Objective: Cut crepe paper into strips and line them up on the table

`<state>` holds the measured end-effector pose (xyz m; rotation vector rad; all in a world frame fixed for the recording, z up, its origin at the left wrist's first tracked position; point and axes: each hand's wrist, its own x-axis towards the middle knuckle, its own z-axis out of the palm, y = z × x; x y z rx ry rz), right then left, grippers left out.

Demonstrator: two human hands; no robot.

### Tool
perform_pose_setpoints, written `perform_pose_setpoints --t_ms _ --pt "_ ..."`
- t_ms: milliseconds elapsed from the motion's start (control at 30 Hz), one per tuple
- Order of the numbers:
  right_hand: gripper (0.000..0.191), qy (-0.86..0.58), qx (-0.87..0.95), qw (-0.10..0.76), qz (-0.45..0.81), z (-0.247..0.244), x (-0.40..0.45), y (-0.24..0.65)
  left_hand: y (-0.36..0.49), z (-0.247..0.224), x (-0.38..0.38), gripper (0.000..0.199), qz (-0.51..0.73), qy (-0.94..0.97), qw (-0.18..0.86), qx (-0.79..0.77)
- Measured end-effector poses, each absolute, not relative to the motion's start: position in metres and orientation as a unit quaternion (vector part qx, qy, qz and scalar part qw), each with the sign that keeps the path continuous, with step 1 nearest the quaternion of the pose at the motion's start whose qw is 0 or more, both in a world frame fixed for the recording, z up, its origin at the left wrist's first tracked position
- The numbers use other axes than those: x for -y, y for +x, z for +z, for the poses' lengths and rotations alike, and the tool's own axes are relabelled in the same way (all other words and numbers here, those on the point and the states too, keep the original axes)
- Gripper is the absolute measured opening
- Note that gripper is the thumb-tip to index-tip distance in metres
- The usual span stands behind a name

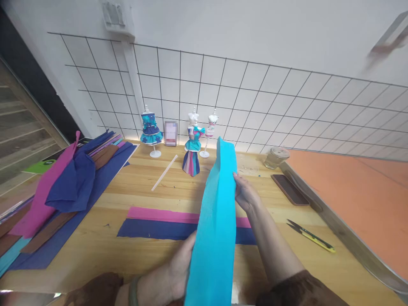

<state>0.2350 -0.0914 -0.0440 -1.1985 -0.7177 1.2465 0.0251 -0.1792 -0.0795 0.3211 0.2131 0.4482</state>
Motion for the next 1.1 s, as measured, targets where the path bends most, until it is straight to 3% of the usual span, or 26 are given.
perform_pose_setpoints --t_ms 167,367,667,767,933,1100 --pt "0.025 -0.571 0.322 0.616 0.438 -0.049 0.077 0.254 0.013 -0.069 0.175 0.061 0.227 0.105 0.957 -0.148" --pt "0.04 -0.646 0.338 0.601 0.326 -0.059 0.053 0.264 0.021 -0.074 0.172 0.036 0.192 0.17 0.919 -0.3" --pt "0.055 -0.651 0.404 0.573 0.29 -0.024 0.027 0.282 0.046 -0.064 0.155 0.025 0.221 0.194 0.907 -0.301" --pt "0.057 -0.668 0.41 0.552 0.284 -0.026 0.022 0.293 0.058 -0.07 0.15 0.023 0.228 0.197 0.9 -0.314" --pt "0.082 -0.741 0.381 0.502 0.231 -0.047 0.026 0.31 0.074 -0.087 0.134 0.031 0.192 0.149 0.915 -0.322" --pt "0.076 -0.757 0.426 0.454 0.199 -0.051 0.06 0.311 0.079 -0.098 0.124 0.043 0.123 0.123 0.929 -0.327"
